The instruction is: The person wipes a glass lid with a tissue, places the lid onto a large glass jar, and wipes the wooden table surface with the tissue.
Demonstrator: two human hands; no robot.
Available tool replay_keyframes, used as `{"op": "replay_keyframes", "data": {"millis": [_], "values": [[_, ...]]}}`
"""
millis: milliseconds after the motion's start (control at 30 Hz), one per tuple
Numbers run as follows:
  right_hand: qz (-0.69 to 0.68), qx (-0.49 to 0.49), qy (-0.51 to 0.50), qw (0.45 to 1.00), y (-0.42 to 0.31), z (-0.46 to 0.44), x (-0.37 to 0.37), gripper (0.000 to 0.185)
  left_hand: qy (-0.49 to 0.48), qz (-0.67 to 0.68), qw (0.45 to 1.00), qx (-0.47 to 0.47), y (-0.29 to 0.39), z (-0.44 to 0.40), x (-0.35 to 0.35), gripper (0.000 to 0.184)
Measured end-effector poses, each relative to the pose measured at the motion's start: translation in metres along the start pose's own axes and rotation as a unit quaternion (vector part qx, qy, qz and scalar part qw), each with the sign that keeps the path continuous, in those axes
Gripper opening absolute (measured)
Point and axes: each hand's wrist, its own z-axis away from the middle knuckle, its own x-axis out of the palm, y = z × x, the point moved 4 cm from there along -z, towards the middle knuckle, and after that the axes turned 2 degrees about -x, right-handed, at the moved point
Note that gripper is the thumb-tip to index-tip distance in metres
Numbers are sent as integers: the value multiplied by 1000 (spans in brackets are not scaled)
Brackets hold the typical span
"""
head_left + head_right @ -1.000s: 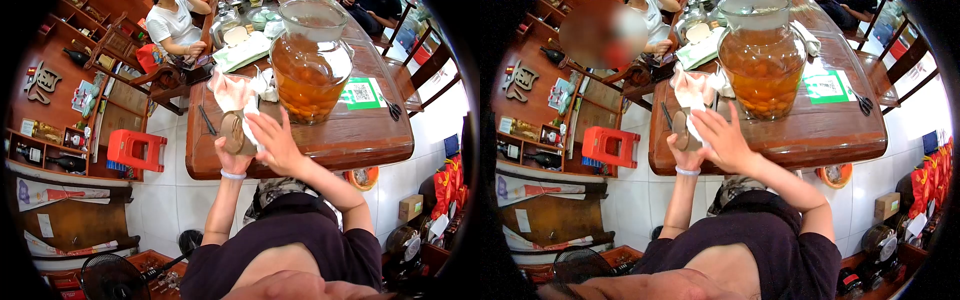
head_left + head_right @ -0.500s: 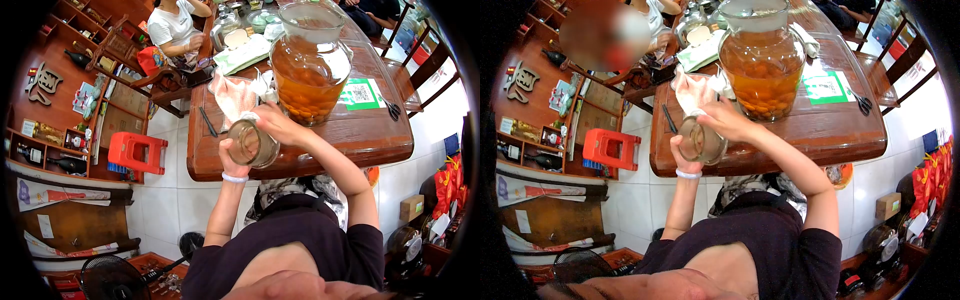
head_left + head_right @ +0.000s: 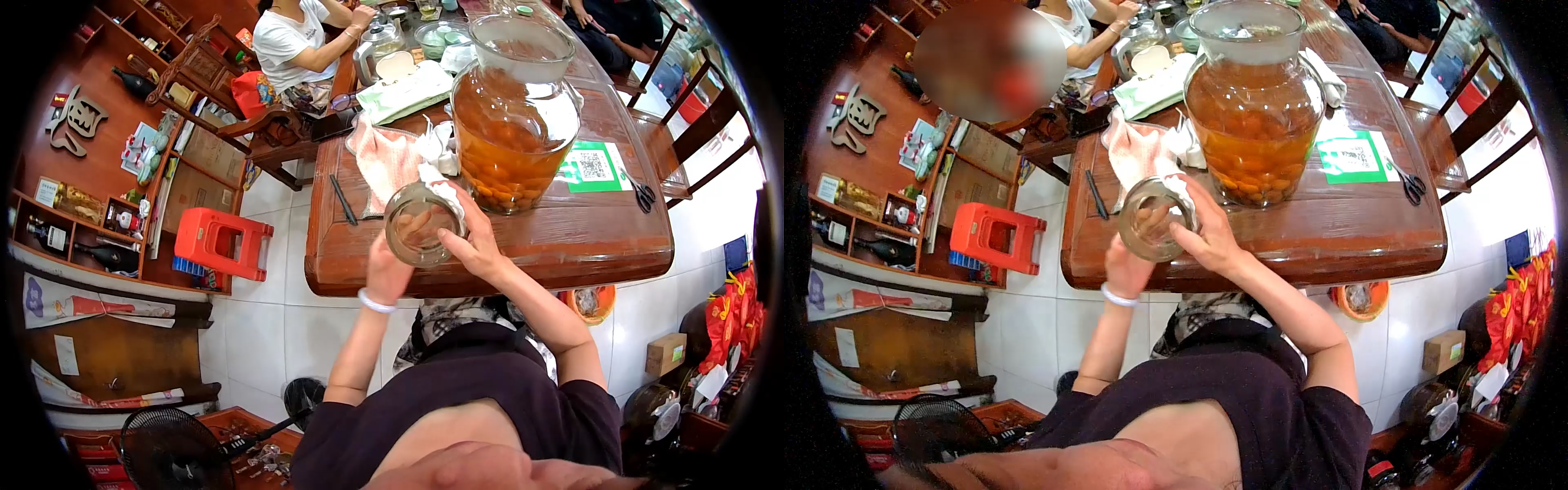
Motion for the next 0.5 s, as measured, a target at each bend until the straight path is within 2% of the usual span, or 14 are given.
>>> {"op": "replay_keyframes", "data": {"millis": [33, 67, 133, 167, 200, 267, 300, 333, 400, 433, 500], "values": [[36, -29, -30, 998, -3, -3, 0, 54, -58, 7, 998, -15, 15, -2, 6, 61], [32, -28, -32, 999, -2, -6, 1, 54, -54, 5, 998, -15, 23, -4, -3, 61], [4, -8, -117, 993, -6, -15, 11, 51, -31, -103, 991, -74, 29, -8, -18, 56], [-2, 6, -134, 991, -12, -19, 16, 48, -11, -201, 978, -61, 30, -11, -21, 56], [-3, 8, -133, 991, -16, -26, 18, 48, -10, -202, 977, -63, 31, -9, -22, 56], [119, -11, -244, 962, -13, -42, 23, 45, -4, -77, 989, -125, 28, -10, -25, 53], [188, -63, -191, 961, -3, -44, 22, 45, 45, -33, 994, -97, 20, -10, -34, 51], [118, 8, -246, 962, 10, -55, 24, 42, 58, 18, 995, -84, 14, -12, -38, 49], [163, -27, -237, 957, 13, -55, 26, 43, 115, 56, 989, -75, 9, -14, -41, 48], [165, -29, -238, 957, 12, -51, 27, 43, 113, 57, 989, -73, 9, -15, -41, 48], [200, -55, -111, 972, 1, -31, 23, 50, 62, 100, 992, -50, 9, -17, -38, 46]]}}
